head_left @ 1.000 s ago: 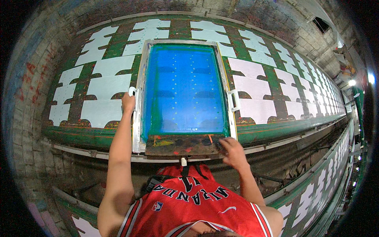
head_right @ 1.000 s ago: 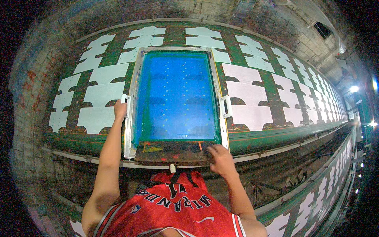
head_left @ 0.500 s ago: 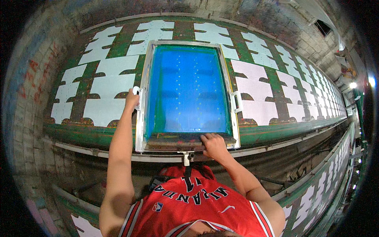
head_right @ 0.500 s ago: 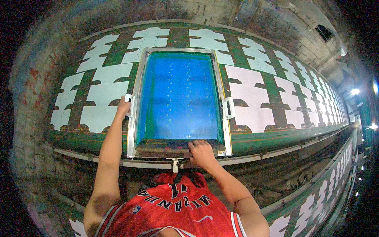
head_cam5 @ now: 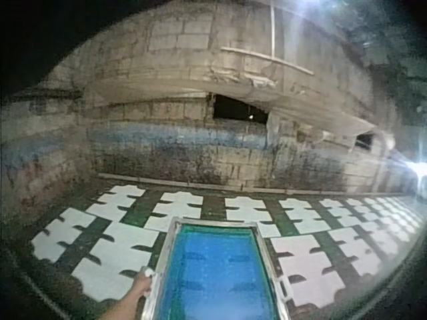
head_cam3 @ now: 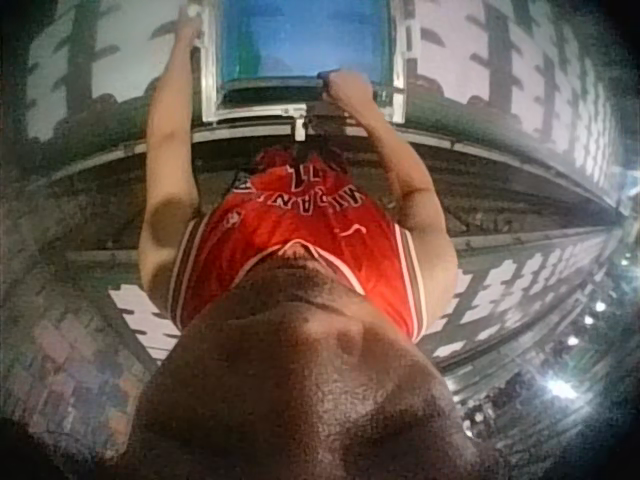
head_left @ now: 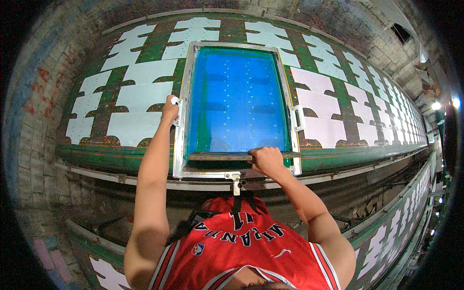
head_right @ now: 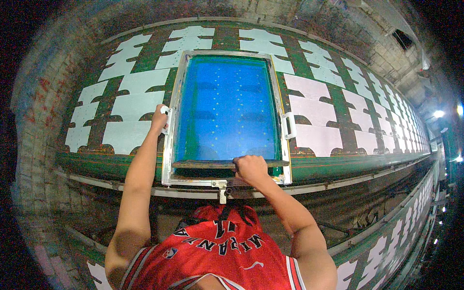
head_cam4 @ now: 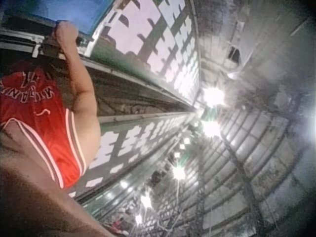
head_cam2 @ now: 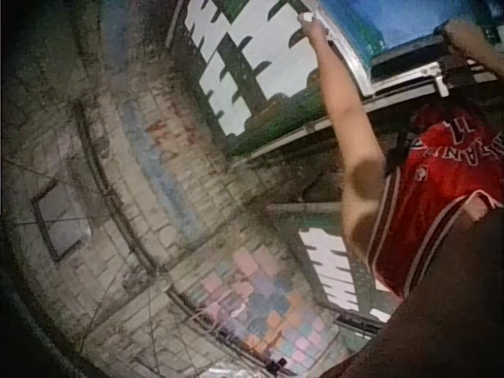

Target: The person performs screen printing by repeatedly pulling a squeegee across a blue mesh screen to transfer ink onto white t-shirts moving on a conveyor. The person holds the screen frame with both hands and uses a squeegee in the right hand to spread ink across the mesh.

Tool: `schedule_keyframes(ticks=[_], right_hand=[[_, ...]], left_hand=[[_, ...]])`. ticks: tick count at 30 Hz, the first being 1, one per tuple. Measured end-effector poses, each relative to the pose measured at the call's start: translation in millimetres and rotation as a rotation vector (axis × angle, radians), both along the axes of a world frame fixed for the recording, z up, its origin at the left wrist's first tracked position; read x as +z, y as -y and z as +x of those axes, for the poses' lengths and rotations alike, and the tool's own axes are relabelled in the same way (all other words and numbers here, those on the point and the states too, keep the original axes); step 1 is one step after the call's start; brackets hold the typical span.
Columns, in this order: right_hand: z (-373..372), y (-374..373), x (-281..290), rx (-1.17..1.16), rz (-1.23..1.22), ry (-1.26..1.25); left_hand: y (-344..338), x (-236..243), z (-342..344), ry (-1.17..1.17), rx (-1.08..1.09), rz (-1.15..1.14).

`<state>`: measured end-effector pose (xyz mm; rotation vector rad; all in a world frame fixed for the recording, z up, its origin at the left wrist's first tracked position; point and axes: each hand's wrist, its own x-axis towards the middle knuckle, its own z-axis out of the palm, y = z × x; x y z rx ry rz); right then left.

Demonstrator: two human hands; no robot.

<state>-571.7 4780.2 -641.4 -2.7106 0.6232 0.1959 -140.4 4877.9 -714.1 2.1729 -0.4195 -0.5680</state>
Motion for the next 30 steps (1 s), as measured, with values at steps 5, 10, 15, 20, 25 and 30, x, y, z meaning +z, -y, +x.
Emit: schedule_keyframes(ticks=[5,10,15,20,25,30], right_hand=[[-6,-12,2,0.031,0.0,-0.036],[-9,-39,-20,0.037,-0.078,0.071],[11,-55,-45,-0.064,-0.167,0.198],[58,-28,-55,-0.139,-0.193,0.171],[121,28,-59,-0.247,-0.148,0.088],[183,101,-62,-0.285,-0.108,0.096]], left_hand=[[0,-4,1,0.027,-0.014,0.038],[-2,-3,1,-0.027,0.002,-0.043],[-3,0,1,-0.102,-0.002,-0.089],[-5,-4,2,-0.102,0.002,-0.158],[-3,-3,0,-0.049,0.024,-0.11],[-1,1,-3,0.0,0.017,-0.042]])
